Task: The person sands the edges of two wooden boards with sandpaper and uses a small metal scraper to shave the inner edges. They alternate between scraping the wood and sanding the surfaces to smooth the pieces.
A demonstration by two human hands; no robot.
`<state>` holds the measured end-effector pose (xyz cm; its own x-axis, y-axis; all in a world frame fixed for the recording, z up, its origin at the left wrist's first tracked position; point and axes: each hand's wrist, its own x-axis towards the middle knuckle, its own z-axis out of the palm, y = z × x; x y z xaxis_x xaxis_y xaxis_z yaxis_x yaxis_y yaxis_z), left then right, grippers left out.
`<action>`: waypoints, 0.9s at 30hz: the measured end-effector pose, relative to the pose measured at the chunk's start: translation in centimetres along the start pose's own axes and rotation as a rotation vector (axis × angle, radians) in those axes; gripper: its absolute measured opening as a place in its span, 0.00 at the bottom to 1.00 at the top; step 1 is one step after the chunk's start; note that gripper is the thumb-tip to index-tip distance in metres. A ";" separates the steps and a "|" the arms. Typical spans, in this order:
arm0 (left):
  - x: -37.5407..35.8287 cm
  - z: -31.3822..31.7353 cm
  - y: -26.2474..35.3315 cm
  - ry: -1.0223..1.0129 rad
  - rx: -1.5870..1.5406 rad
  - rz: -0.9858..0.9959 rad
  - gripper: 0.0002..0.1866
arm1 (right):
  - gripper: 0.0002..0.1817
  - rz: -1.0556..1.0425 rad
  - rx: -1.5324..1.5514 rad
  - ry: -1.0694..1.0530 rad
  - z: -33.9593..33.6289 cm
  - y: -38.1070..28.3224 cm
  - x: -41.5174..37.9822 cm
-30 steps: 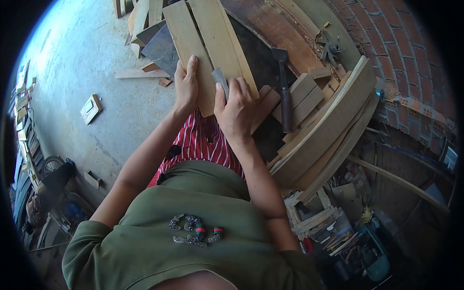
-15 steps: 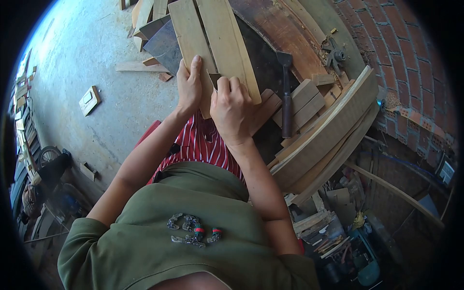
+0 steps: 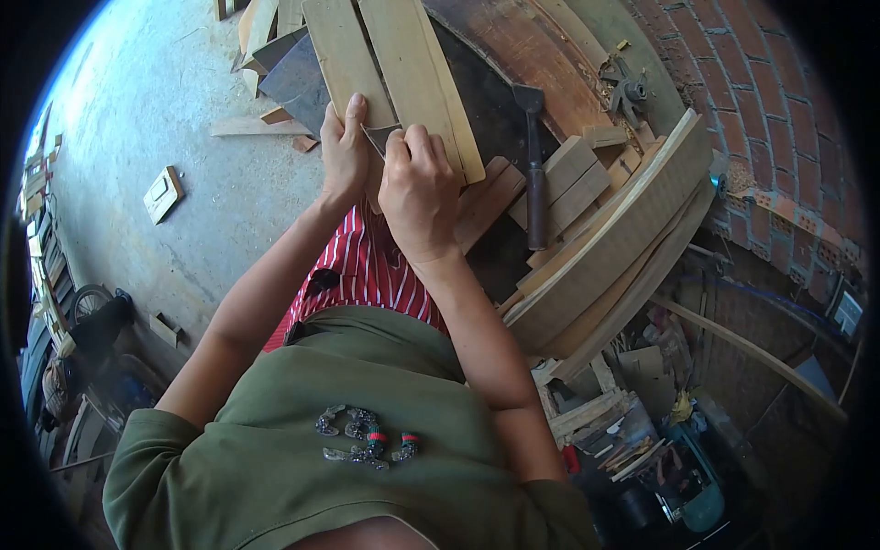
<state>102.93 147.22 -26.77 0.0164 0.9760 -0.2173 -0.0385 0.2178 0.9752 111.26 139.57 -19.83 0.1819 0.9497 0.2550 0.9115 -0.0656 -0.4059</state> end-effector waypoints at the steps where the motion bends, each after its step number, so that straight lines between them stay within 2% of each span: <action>1: 0.1 -0.1 0.0 -0.005 0.050 0.000 0.20 | 0.08 -0.036 -0.021 0.004 0.6 0.2 1.0; 3: 0.1 -0.5 -0.1 -0.017 0.109 0.006 0.20 | 0.07 -0.021 -0.014 0.001 0.5 -0.2 0.6; 8: 0.5 0.1 -0.9 0.015 -0.010 0.030 0.20 | 0.08 0.017 -0.002 -0.029 -0.4 -0.3 -0.6; 10: 0.3 -0.2 -0.8 0.014 0.090 0.039 0.21 | 0.09 0.041 -0.010 -0.072 -0.1 -0.5 0.1; 12: 0.3 -0.1 -0.8 0.000 0.077 0.029 0.21 | 0.08 -0.006 -0.086 -0.053 -0.1 -0.7 0.5; 17: 0.9 0.0 -0.9 0.003 0.035 0.039 0.20 | 0.05 0.053 -0.005 -0.099 -0.9 -0.6 -0.3; 22: 0.7 -0.2 -0.3 -0.013 0.056 -0.009 0.19 | 0.04 -0.001 -0.050 -0.076 0.3 -0.7 2.0; 27: 0.6 0.4 -0.8 0.049 0.021 0.082 0.19 | 0.03 0.052 -0.013 -0.098 -0.9 -0.2 0.7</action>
<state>103.33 147.62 -27.62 -0.0348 0.9898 -0.1383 -0.0173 0.1377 0.9903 111.51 140.01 -18.75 0.1930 0.9703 0.1462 0.9067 -0.1194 -0.4045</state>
